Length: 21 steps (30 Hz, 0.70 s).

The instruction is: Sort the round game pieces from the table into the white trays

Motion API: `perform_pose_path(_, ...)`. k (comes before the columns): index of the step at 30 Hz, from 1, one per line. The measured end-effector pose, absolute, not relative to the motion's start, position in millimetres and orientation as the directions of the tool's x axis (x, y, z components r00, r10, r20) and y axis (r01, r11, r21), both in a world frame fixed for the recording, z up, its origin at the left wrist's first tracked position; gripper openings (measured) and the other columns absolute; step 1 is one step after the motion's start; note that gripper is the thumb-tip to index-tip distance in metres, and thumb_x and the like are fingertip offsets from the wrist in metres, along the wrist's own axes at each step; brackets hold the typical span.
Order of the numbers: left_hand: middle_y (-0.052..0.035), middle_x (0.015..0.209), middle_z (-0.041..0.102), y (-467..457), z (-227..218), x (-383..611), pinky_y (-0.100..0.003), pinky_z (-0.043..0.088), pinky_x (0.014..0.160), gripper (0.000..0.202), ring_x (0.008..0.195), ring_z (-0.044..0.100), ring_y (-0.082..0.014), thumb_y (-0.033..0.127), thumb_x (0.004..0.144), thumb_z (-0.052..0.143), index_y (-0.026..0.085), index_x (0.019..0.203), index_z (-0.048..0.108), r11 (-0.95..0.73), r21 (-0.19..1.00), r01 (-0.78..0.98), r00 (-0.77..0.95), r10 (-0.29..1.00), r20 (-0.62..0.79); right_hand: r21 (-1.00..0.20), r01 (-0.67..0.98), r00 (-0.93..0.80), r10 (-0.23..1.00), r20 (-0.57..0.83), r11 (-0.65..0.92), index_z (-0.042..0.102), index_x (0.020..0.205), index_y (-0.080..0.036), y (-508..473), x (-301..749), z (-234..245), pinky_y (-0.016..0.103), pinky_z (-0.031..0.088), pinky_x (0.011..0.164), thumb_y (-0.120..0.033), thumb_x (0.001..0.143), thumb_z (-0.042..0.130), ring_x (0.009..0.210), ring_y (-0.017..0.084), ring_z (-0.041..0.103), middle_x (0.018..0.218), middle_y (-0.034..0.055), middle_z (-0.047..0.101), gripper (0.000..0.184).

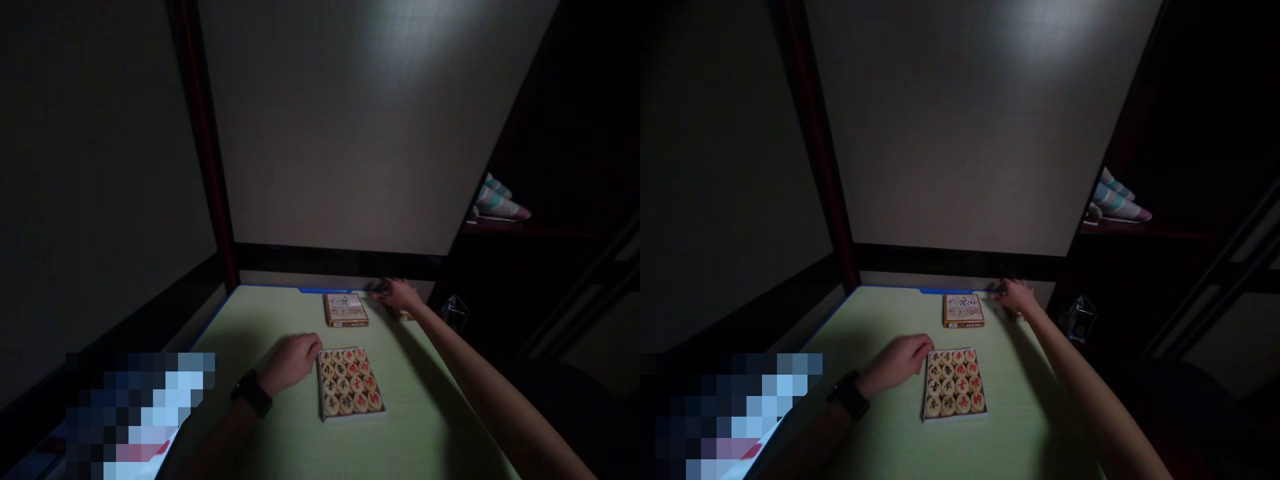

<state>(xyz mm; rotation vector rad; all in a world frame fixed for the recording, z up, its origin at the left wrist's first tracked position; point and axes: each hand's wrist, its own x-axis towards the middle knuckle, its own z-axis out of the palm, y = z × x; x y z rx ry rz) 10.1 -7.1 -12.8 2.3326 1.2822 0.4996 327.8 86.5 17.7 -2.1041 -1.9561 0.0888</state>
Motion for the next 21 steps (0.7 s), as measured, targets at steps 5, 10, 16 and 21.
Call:
perform_pose_path(5, 0.0016, 0.061, 0.061, -11, -17, 13, -0.022, 0.042, 0.064, 0.027, 0.064, 0.06, -0.0146, 0.031, 0.095, 0.035, 0.022, 0.088, 0.059, -0.435, 0.627, 0.646, 0.489, 0.867, 0.099, -0.294, 0.911, 0.325, 0.942, 0.079, -0.29, 0.056, 0.132, -0.021, 56, 360, -2, 0.066, 0.035, 0.096, -0.058, 0.078, 0.062, 0.125, 0.046, 0.046, 0.142, 0.0196, 0.048, 0.066)
perform_pose_path(10, 0.0011, 0.066, 0.062, -11, -18, 15, -0.023, 0.039, 0.062, 0.023, 0.063, 0.058, -0.0142, 0.029, 0.095, 0.037, 0.022, 0.09, 0.058, -0.451, 0.606, 0.655, 0.482, 0.867, 0.124, -0.432, 0.87, 0.317, 0.941, 0.119, -0.239, 0.058, 0.128, -0.019, 42, 361, 2, 0.051, 0.041, 0.099, -0.051, 0.075, 0.065, 0.12, 0.039, 0.053, 0.141, 0.0175, 0.05, 0.062)
perform_pose_path(16, 0.0, 0.074, 0.064, -8, -16, 14, -0.024, 0.032, 0.06, 0.019, 0.065, 0.057, -0.014, 0.025, 0.094, 0.042, 0.021, 0.088, 0.059, -0.478, 0.548, 0.686, 0.45, 0.871, 0.197, -0.659, 0.751, 0.226, 0.955, 0.193, -0.044, 0.058, 0.129, -0.018, 0, 348, 27, 0.035, 0.048, 0.095, -0.054, 0.091, 0.038, 0.114, 0.027, 0.061, 0.123, 0.0099, 0.066, 0.057)
perform_pose_path(21, -0.0011, 0.067, 0.063, -10, -9, 19, -0.025, 0.029, 0.059, 0.031, 0.064, 0.055, -0.0141, 0.029, 0.095, 0.041, 0.019, 0.07, 0.056, -0.453, 0.503, 0.736, 0.421, 0.888, 0.184, -0.826, 0.559, 0.059, 0.99, 0.128, 0.073, 0.063, 0.123, -0.019, -66, 300, 38, 0.04, 0.047, 0.096, -0.062, 0.077, 0.059, 0.113, 0.032, 0.061, 0.123, 0.0092, 0.067, 0.064)
